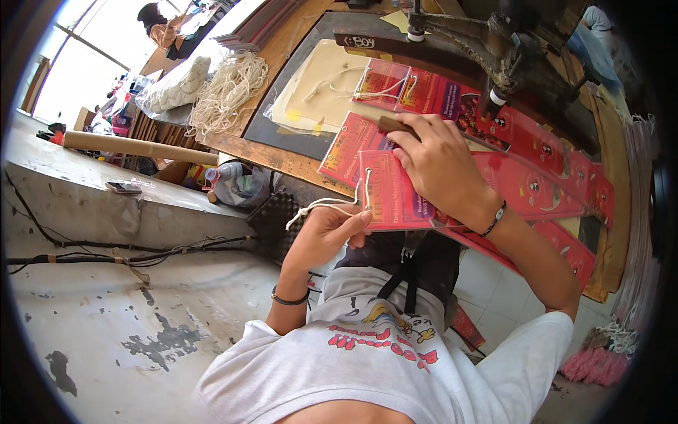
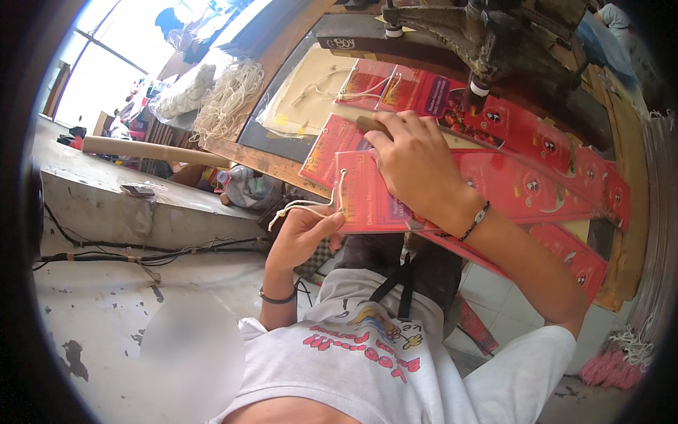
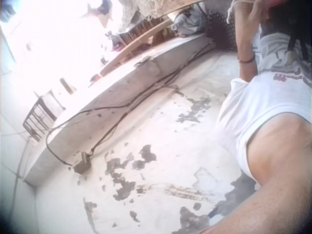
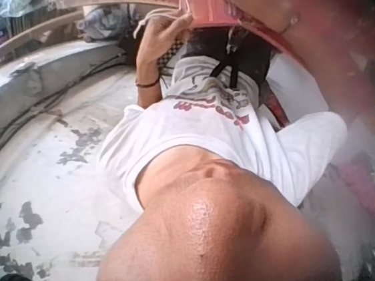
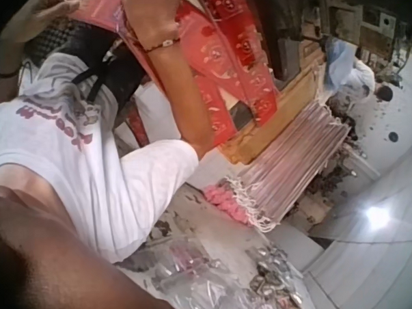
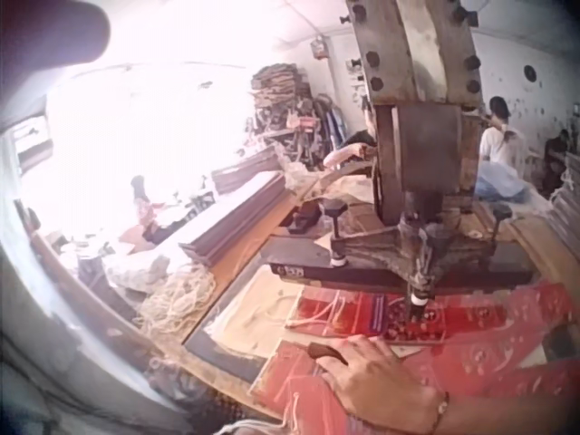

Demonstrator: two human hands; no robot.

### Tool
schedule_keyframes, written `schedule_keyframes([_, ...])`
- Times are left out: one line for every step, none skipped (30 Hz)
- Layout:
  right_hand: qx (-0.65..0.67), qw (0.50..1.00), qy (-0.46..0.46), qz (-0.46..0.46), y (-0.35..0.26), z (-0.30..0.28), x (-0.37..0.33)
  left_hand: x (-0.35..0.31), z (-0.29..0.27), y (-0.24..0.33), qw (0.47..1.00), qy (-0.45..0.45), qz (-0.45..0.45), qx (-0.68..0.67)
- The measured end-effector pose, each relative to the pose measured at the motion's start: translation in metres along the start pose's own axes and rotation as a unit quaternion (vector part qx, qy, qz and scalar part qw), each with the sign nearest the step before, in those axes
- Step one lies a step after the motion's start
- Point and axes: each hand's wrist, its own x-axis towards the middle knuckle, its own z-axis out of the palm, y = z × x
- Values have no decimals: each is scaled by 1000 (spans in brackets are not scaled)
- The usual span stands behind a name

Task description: The person threads a white cord through holes in red and yellow paper cards, tying the cord into a loop on each card before setting it aside.

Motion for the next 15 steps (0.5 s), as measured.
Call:
schedule_keyframes([-5,1000,4,4,2,-1,1,-3,-3,0,1000,14,6,-11])
schedule_keyframes([-9,1000,8,9,5,-3,1,-5,-7,0,999,27,12,-22])
schedule_keyframes([-14,1000,13,15,7,-4,0,-8,-11,-1,999,39,17,-32])
schedule_keyframes([-10,1000,8,16,9,-5,-1,-11,-16,-3,998,51,23,-41])
schedule_keyframes([-6,1000,2,18,10,-6,-1,-15,-23,-7,993,96,25,-61])
schedule_keyframes([-1,1000,-4,18,10,-7,-1,-19,-34,-11,989,117,40,-80])
schedule_keyframes([2,1000,-5,17,9,-8,-1,-20,-43,-17,975,156,58,-146])
schedule_keyframes([5,1000,-6,15,8,-9,-1,-21,-47,-20,955,194,76,-212])
schedule_keyframes([8,1000,-8,13,7,-9,-1,-18,-44,-11,942,231,85,-229])
schedule_keyframes([10,1000,-7,11,7,-8,-1,-16,-42,-11,942,228,85,-230])
schedule_keyframes([13,1000,-7,10,7,-6,-1,-15,-41,-12,943,227,86,-230])
schedule_keyframes([11,1000,-7,8,8,-6,-1,-13,-39,-13,943,222,89,-233])
schedule_keyframes([18,1000,-10,12,8,-6,-1,-13,-36,-10,956,186,91,-207])
schedule_keyframes([26,999,-13,15,8,-6,-1,-11,-33,-11,956,181,95,-208])
schedule_keyframes([31,999,-18,17,8,-7,-1,-9,-29,-14,956,176,100,-212])
